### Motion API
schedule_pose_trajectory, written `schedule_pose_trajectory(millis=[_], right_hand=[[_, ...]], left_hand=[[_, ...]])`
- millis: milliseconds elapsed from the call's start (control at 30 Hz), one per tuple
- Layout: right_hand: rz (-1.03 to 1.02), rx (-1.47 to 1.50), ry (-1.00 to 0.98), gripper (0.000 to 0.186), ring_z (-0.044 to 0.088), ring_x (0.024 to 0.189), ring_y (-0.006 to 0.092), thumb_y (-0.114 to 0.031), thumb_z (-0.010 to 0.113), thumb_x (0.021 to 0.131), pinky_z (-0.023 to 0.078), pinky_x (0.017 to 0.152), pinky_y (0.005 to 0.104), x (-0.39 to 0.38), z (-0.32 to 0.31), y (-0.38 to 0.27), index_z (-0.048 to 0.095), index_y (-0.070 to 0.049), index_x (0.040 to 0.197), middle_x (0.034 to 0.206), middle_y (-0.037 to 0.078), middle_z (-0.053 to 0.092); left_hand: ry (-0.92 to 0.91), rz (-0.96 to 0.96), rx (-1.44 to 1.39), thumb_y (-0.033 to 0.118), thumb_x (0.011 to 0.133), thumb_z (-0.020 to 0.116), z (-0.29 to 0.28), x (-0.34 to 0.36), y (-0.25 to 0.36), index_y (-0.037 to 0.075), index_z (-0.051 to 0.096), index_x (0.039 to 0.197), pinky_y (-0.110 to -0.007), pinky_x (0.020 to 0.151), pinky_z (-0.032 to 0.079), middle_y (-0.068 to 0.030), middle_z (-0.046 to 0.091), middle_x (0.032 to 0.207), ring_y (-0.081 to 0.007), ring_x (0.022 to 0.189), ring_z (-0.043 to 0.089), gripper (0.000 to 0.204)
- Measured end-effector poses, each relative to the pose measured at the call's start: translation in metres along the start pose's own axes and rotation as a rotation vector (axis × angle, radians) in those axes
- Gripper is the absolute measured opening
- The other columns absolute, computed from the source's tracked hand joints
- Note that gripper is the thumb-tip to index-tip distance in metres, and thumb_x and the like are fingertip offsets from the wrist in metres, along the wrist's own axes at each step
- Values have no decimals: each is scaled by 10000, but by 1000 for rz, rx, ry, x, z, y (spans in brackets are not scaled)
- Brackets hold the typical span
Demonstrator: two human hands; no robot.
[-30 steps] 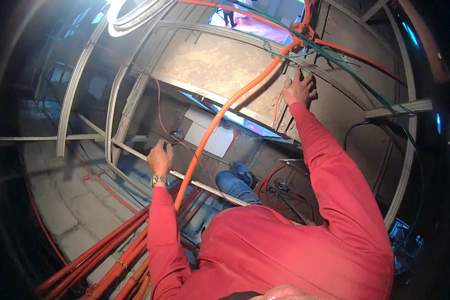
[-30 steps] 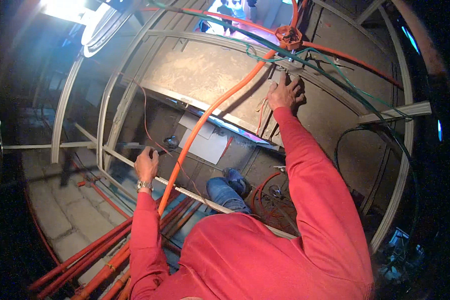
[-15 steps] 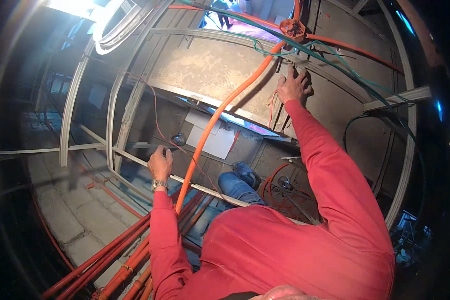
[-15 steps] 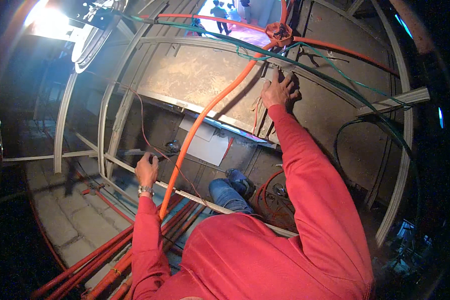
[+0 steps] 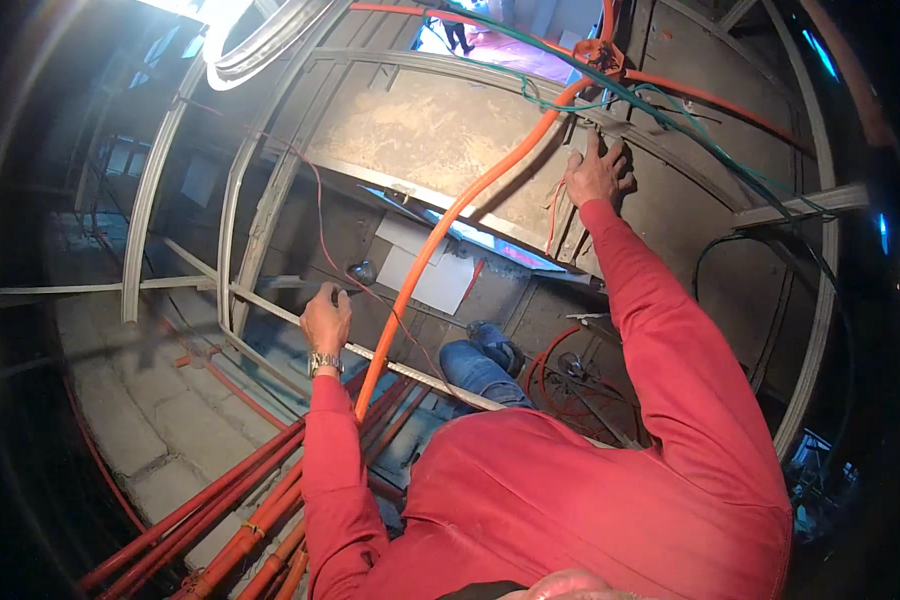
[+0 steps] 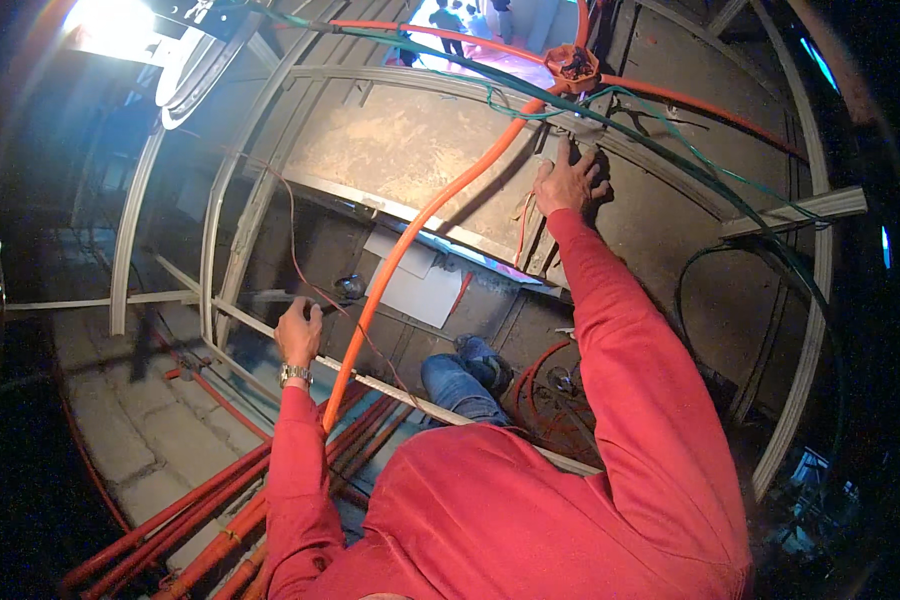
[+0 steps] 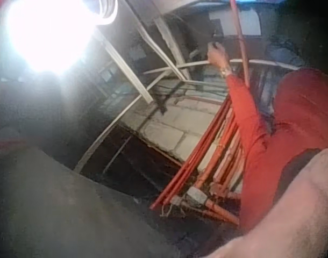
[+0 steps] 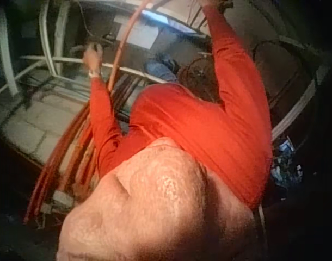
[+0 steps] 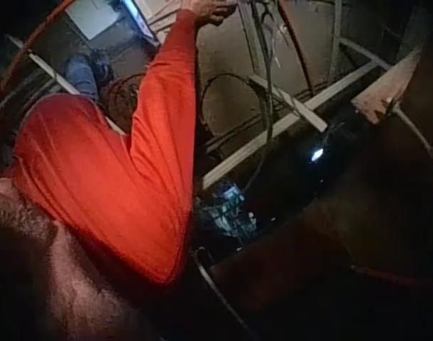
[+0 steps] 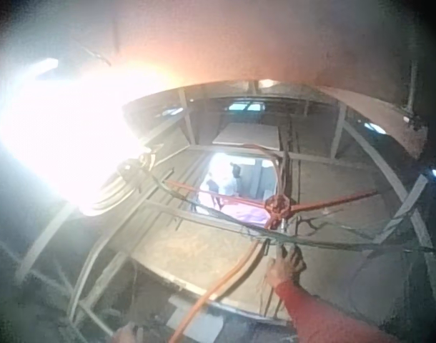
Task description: The person pulls orange electrical conduits and arranges wires along a metal support structure within a utility space.
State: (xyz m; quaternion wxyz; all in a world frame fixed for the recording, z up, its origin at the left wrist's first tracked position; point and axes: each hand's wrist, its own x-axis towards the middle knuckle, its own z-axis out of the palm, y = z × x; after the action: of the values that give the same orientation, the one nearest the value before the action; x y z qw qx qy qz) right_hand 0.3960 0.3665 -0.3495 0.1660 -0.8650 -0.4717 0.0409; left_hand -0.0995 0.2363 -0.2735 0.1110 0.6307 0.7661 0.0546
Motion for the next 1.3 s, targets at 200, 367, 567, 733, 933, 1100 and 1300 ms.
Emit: schedule_pose_trajectory(millis=[200, 367, 567, 733, 933, 1100, 1300], right_hand=[[1, 3, 16, 651, 333, 1468, 526, -429, 542, 994, 179, 1132, 758, 0, 2, 1, 357, -291, 1603, 1655, 289, 218], [6, -5, 0, 652, 313, 1476, 528, -428, 539, 1001, 171, 1140, 755, -1, 0, 0, 350, -275, 1605, 1647, 296, 225], [-7, -26, 1, 641, 299, 1477, 533, -440, 520, 1016, 169, 1145, 752, 0, 0, 0, 345, -259, 1605, 1634, 295, 244], [-13, -23, 12, 632, 310, 1467, 534, -450, 511, 1022, 177, 1141, 749, 0, 1, 0, 349, -262, 1603, 1629, 297, 249], [-20, -26, 34, 610, 338, 1444, 524, -438, 533, 1012, 199, 1120, 751, -1, 4, 0, 384, -266, 1578, 1632, 293, 236], [-22, -44, 50, 606, 331, 1449, 512, -429, 545, 1008, 216, 1114, 748, 1, 4, 1, 391, -273, 1573, 1632, 290, 238], [-14, -45, 30, 630, 316, 1467, 527, -440, 518, 1016, 203, 1133, 740, 1, 5, 2, 356, -271, 1600, 1641, 294, 224]], left_hand=[[-8, -6, 3, 324, 949, 639, 1, 1, -1, 99, 727, 1063, -505, 827, 540, -194, 758, 943, -418, 918, 719, 268], [-29, -21, -7, 314, 950, 632, -5, 0, 5, 90, 722, 1055, -501, 818, 538, -191, 757, 933, -418, 903, 718, 264], [4, 14, -33, 311, 952, 630, -1, 0, 1, 82, 715, 1042, -509, 812, 535, -188, 757, 925, -417, 899, 718, 261], [-9, 1, -19, 319, 953, 631, 1, 2, -3, 82, 707, 1047, -515, 809, 534, -195, 752, 921, -427, 899, 711, 266], [15, 15, -15, 318, 948, 640, 2, 1, -4, 85, 711, 1043, -515, 799, 536, -189, 751, 908, -423, 895, 713, 262], [1, 0, -20, 323, 946, 639, 3, 2, -6, 92, 715, 1047, -514, 792, 536, -187, 751, 911, -420, 884, 714, 263], [-7, -6, 1, 325, 951, 622, 3, 2, -2, 92, 704, 1050, -522, 792, 533, -189, 749, 906, -421, 880, 712, 266]])
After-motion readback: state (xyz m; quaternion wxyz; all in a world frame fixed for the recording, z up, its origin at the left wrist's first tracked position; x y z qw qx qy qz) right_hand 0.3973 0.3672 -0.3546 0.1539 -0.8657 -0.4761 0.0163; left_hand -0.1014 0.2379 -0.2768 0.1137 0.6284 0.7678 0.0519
